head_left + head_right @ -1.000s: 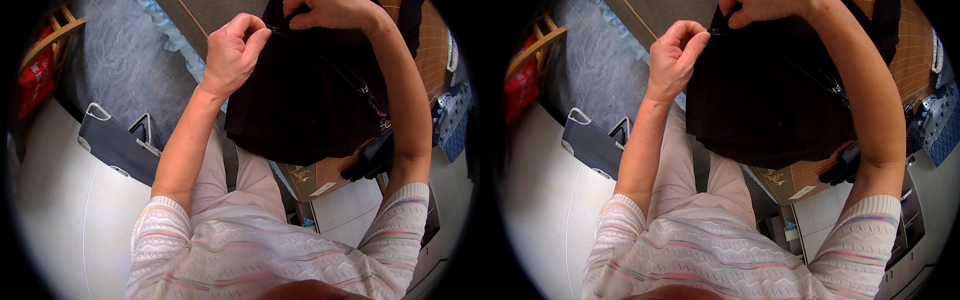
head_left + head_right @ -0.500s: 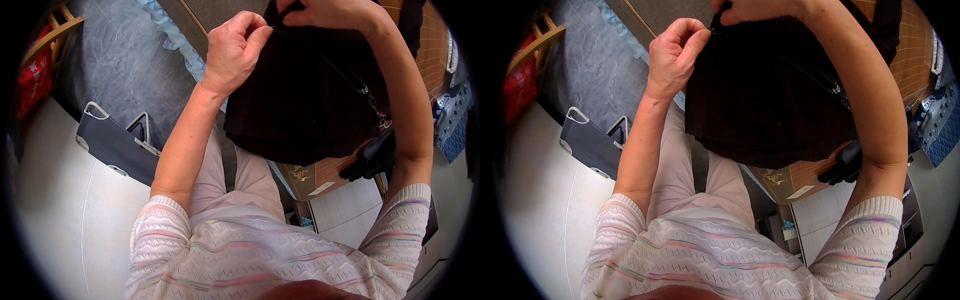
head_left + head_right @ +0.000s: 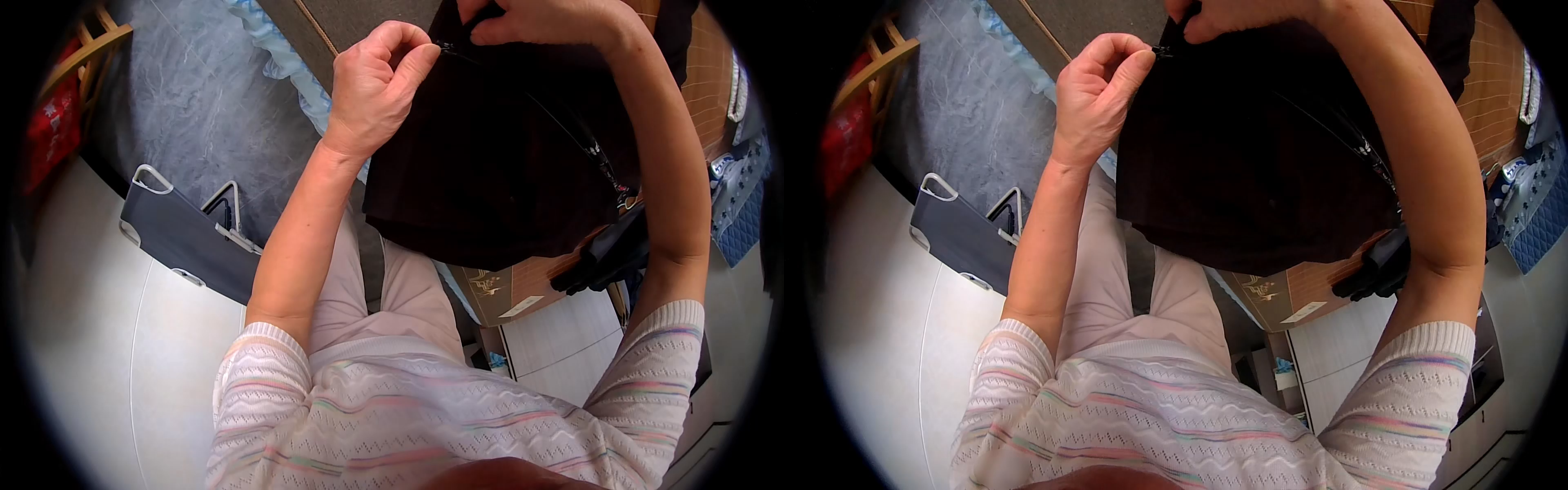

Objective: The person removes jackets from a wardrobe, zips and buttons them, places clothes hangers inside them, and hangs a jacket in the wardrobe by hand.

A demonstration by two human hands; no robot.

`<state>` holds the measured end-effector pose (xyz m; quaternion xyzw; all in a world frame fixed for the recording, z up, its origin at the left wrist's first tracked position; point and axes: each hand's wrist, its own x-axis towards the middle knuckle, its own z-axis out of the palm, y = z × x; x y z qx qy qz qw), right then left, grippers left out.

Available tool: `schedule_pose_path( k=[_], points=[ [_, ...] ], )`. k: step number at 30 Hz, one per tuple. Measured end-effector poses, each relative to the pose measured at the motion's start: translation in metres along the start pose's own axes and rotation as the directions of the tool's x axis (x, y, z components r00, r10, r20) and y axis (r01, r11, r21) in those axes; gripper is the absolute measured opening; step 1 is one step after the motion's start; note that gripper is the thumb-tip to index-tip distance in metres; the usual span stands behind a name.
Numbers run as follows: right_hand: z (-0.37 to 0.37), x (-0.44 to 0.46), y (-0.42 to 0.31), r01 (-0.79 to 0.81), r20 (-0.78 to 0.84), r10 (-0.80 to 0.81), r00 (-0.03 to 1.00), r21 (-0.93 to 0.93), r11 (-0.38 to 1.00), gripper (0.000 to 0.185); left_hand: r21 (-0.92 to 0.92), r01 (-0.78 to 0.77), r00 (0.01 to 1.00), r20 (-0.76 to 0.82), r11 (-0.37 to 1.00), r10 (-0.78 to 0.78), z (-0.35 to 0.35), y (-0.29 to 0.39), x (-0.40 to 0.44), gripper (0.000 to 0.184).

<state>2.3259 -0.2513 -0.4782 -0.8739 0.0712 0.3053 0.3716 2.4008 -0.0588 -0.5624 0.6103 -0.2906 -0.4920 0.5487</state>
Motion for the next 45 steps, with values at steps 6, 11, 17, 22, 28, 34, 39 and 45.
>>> schedule_pose_path(
  k=[6,11,17,22,28,34,39,45],
  points=[
    [-0.001,0.0,0.002,0.056,-0.002,-0.056,0.998,0.021,0.998,0.019,-0.034,0.001,1.0,-0.006,0.999,-0.001,0.0,-0.002,0.001,0.011],
    [0.0,0.003,0.002,0.035,0.011,-0.035,0.999,0.002,0.999,0.019,-0.035,0.002,1.0,-0.007,0.999,-0.002,0.0,-0.001,0.001,0.011],
    [0.002,0.007,-0.001,-0.007,0.04,0.009,0.999,-0.05,0.999,0.018,-0.032,0.007,1.0,-0.021,0.999,-0.007,0.0,-0.004,0.002,0.012],
    [-0.007,0.01,-0.013,-0.066,0.095,0.076,0.993,-0.1,0.993,0.017,0.09,-0.015,1.0,0.0,0.996,0.015,-0.001,0.004,0.002,0.012],
    [-0.003,0.016,-0.012,-0.067,0.07,0.082,0.994,-0.193,0.979,0.017,0.155,-0.013,0.999,0.051,0.988,0.005,-0.003,0.009,0.004,0.011],
    [-0.01,0.017,-0.017,-0.092,0.146,0.112,0.983,-0.136,0.986,0.019,0.018,0.003,0.998,0.059,1.0,-0.004,-0.003,-0.002,0.004,0.011],
    [0.004,0.019,0.003,0.014,0.035,-0.016,0.999,0.034,0.999,0.019,-0.007,0.01,0.996,0.087,1.0,-0.01,-0.006,-0.004,0.005,0.011],
    [0.016,0.019,0.015,-0.006,-0.016,0.01,1.0,0.189,0.982,0.019,-0.132,0.112,0.993,0.042,0.985,-0.107,-0.006,-0.011,0.005,0.011]
  ],
)
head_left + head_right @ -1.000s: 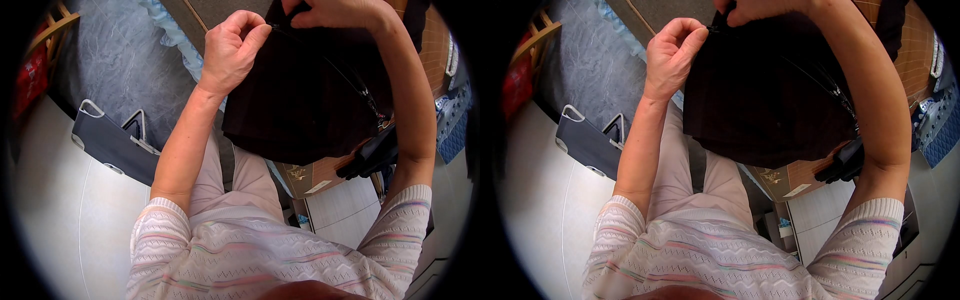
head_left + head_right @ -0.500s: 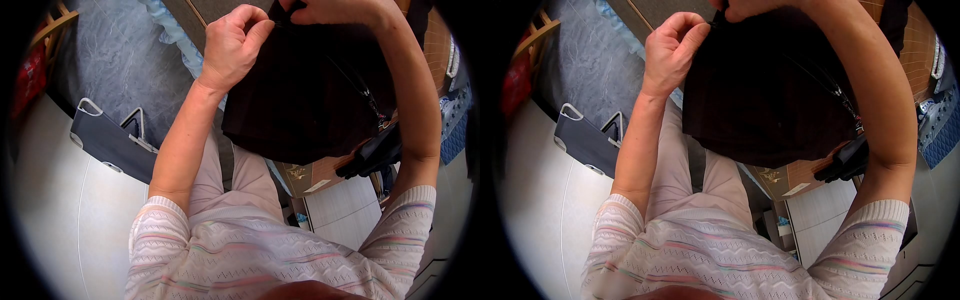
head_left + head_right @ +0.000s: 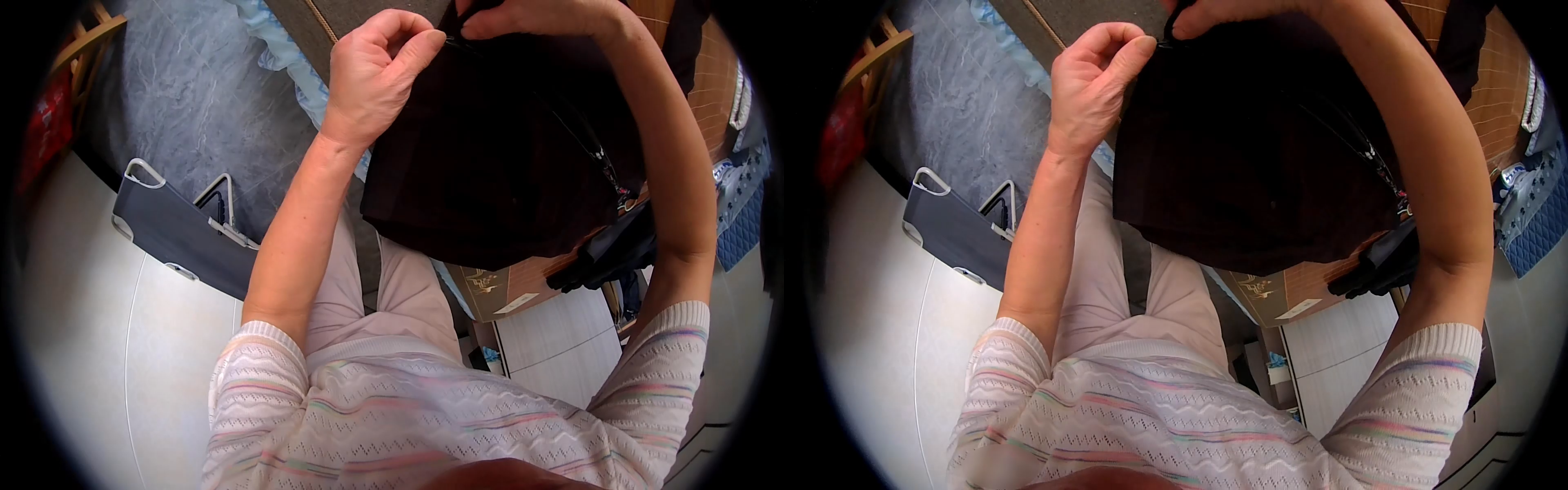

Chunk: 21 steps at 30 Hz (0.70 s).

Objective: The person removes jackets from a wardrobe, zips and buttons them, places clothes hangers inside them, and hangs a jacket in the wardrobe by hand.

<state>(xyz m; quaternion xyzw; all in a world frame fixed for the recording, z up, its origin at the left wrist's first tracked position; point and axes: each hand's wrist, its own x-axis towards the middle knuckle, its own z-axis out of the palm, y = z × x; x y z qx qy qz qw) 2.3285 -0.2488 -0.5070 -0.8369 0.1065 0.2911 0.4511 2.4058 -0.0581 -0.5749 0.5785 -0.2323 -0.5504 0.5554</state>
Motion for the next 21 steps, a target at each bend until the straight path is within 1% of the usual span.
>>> schedule_pose_path(
  k=[1,3,6,10,12,16,19,21],
  points=[
    [0.001,0.0,0.001,-0.032,0.004,0.032,0.999,0.042,0.999,0.019,-0.032,0.007,1.0,-0.028,0.999,-0.008,0.001,-0.001,-0.001,0.01],
    [0.002,0.001,0.0,-0.042,0.002,0.042,0.999,0.033,0.999,0.019,-0.098,0.017,0.996,-0.082,0.995,-0.025,0.006,-0.001,-0.004,0.009],
    [0.002,0.001,0.0,-0.071,0.01,0.071,0.997,0.06,0.996,0.019,-0.134,0.019,0.993,-0.113,0.991,-0.034,0.009,-0.001,-0.007,0.012],
    [0.0,0.002,0.001,-0.073,0.053,0.07,0.996,0.065,0.995,0.02,-0.324,0.071,0.986,-0.122,0.943,-0.116,0.007,-0.006,-0.009,0.013],
    [0.001,0.002,0.0,-0.077,0.081,0.073,0.994,0.036,0.996,0.021,-0.411,0.085,0.983,-0.113,0.907,-0.144,0.006,-0.008,-0.01,0.013],
    [0.001,0.004,-0.004,-0.109,0.104,0.11,0.988,-0.017,0.994,0.022,-0.461,0.099,0.982,-0.097,0.882,-0.162,0.004,-0.011,-0.011,0.011],
    [-0.005,0.002,-0.01,-0.064,0.112,0.064,0.992,0.001,0.998,0.022,-0.473,0.097,0.984,-0.09,0.876,-0.157,0.004,-0.013,-0.01,0.012],
    [-0.001,0.005,-0.005,-0.085,0.104,0.087,0.991,-0.019,0.996,0.022,-0.467,0.097,0.984,-0.087,0.879,-0.155,0.003,-0.014,-0.007,0.012]
  ],
)
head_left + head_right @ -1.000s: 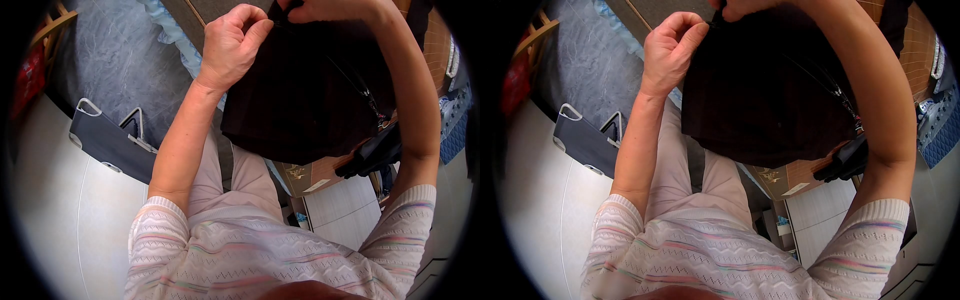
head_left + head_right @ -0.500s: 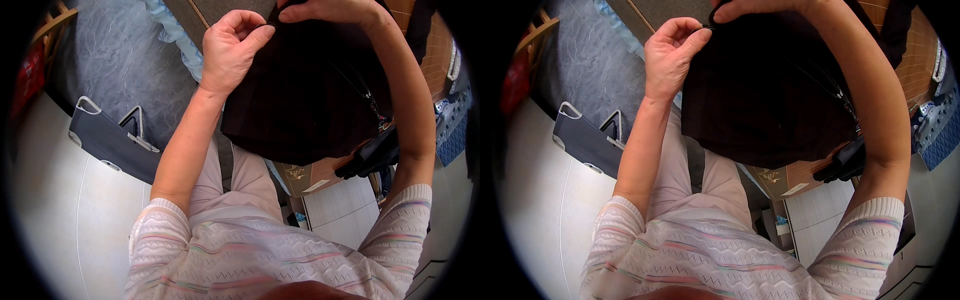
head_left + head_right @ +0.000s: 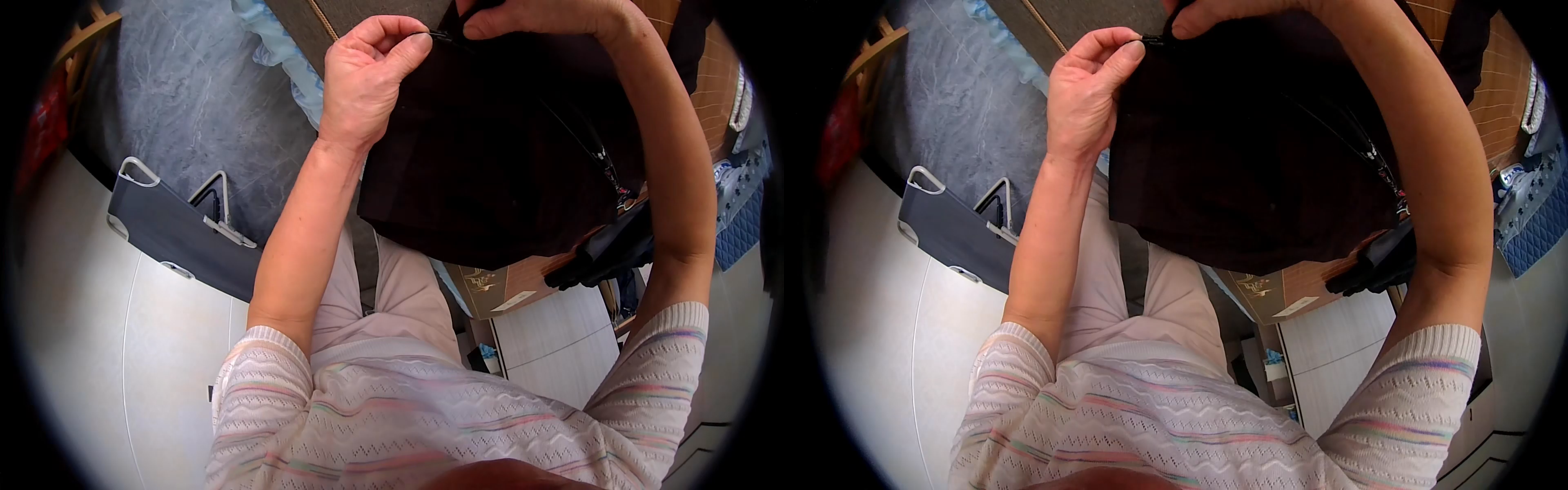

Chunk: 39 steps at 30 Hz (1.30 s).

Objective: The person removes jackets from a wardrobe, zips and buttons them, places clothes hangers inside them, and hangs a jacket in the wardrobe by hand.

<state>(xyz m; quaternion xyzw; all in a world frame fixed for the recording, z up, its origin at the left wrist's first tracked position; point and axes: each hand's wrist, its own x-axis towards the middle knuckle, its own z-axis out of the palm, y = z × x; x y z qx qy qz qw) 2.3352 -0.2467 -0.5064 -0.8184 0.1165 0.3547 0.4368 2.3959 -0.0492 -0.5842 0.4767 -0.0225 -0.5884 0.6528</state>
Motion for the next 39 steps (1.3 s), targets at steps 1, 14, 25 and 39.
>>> schedule_pose_path(
  k=[1,14,25,39],
  points=[
    [0.001,0.002,0.0,-0.012,-0.004,0.012,1.0,-0.009,1.0,0.022,-0.001,-0.006,1.0,0.004,1.0,0.006,0.0,0.0,0.001,0.012],
    [-0.001,0.015,0.0,-0.017,0.024,0.017,1.0,-0.004,1.0,0.021,0.022,0.015,0.996,0.085,1.0,-0.016,-0.019,-0.014,0.011,0.015],
    [-0.01,0.015,0.0,0.004,0.164,-0.009,0.986,0.029,1.0,0.022,-0.067,0.074,0.989,0.134,0.995,-0.065,-0.03,-0.015,0.015,0.016],
    [-0.009,0.024,-0.002,0.072,0.156,-0.058,0.986,-0.088,0.994,0.019,-0.091,0.088,0.984,0.166,0.992,-0.072,-0.034,-0.017,0.018,0.015]
  ],
)
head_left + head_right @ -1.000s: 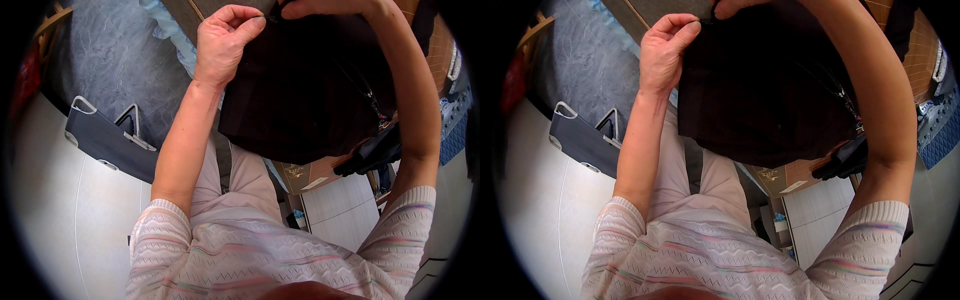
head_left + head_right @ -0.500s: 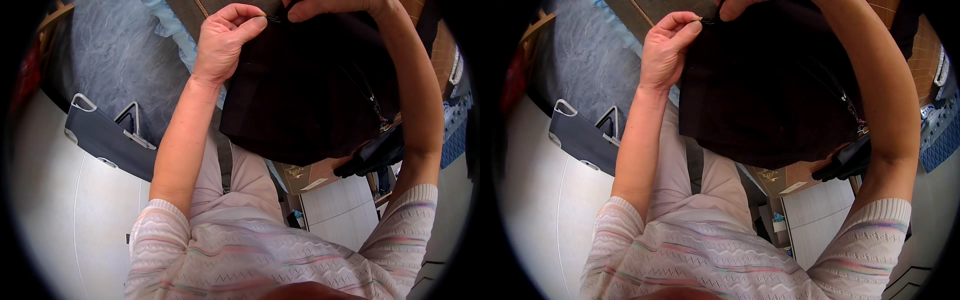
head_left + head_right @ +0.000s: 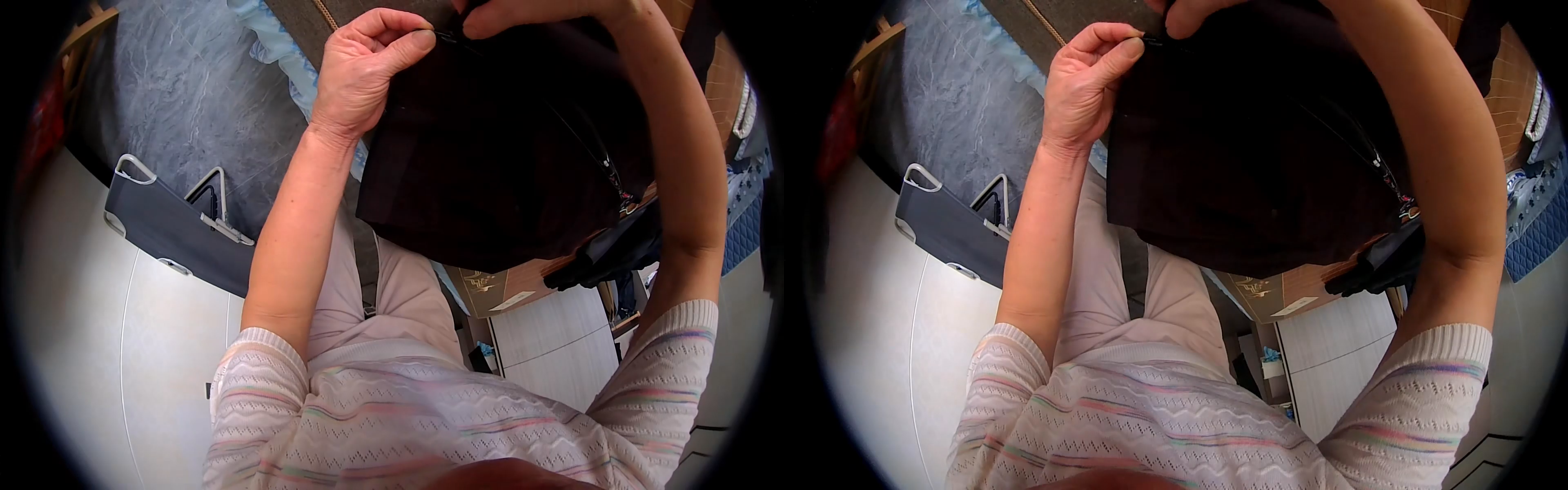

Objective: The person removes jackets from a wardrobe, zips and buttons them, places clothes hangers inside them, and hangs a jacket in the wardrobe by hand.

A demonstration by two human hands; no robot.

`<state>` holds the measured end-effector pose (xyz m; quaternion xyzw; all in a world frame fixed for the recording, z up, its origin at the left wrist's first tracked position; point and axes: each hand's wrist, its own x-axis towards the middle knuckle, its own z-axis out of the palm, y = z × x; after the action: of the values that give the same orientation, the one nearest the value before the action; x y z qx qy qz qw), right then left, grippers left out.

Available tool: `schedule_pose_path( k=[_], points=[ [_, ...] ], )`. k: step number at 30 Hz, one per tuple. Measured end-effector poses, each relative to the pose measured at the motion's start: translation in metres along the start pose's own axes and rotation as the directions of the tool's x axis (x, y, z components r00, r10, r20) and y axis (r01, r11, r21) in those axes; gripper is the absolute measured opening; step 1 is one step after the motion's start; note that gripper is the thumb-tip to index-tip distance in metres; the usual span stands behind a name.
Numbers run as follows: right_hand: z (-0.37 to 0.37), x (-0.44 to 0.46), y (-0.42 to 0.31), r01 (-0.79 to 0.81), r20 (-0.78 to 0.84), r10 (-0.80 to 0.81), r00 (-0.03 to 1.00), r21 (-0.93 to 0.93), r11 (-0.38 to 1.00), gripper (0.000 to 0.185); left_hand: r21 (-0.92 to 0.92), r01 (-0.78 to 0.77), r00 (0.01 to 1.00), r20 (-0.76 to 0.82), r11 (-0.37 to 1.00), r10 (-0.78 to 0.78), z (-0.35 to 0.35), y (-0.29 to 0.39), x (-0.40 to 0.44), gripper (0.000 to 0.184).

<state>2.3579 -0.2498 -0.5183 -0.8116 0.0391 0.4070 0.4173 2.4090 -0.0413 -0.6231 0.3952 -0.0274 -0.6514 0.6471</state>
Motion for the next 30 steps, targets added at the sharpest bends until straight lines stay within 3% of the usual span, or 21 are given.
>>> schedule_pose_path(
  k=[4,9,15,21,26,30],
  points=[
    [-0.005,-0.006,-0.002,0.018,-0.013,-0.017,1.0,0.063,0.998,0.019,0.021,-0.041,0.999,0.021,0.999,0.04,0.006,0.004,-0.002,0.015],
    [-0.01,-0.003,-0.022,-0.177,0.043,0.176,0.983,0.017,0.984,0.019,0.019,-0.015,1.0,-0.025,1.0,0.015,0.004,0.002,-0.001,0.015],
    [-0.01,-0.002,-0.006,-0.063,0.082,0.056,0.995,0.095,0.993,0.019,-0.009,-0.019,1.0,0.002,1.0,0.019,-0.001,0.0,0.0,0.015],
    [-0.015,0.001,-0.011,-0.115,0.144,0.104,0.984,0.073,0.991,0.02,-0.015,-0.017,1.0,-0.012,1.0,0.017,0.001,0.0,0.0,0.015],
    [-0.016,0.01,-0.025,-0.175,0.153,0.19,0.97,-0.103,0.979,0.021,0.01,-0.028,0.999,-0.02,1.0,0.028,0.002,0.0,0.001,0.015],
    [-0.019,0.017,-0.013,-0.064,0.215,0.069,0.974,-0.031,0.997,0.022,0.015,-0.022,1.0,-0.014,1.0,0.022,0.001,0.0,0.0,0.014]
  ],
)
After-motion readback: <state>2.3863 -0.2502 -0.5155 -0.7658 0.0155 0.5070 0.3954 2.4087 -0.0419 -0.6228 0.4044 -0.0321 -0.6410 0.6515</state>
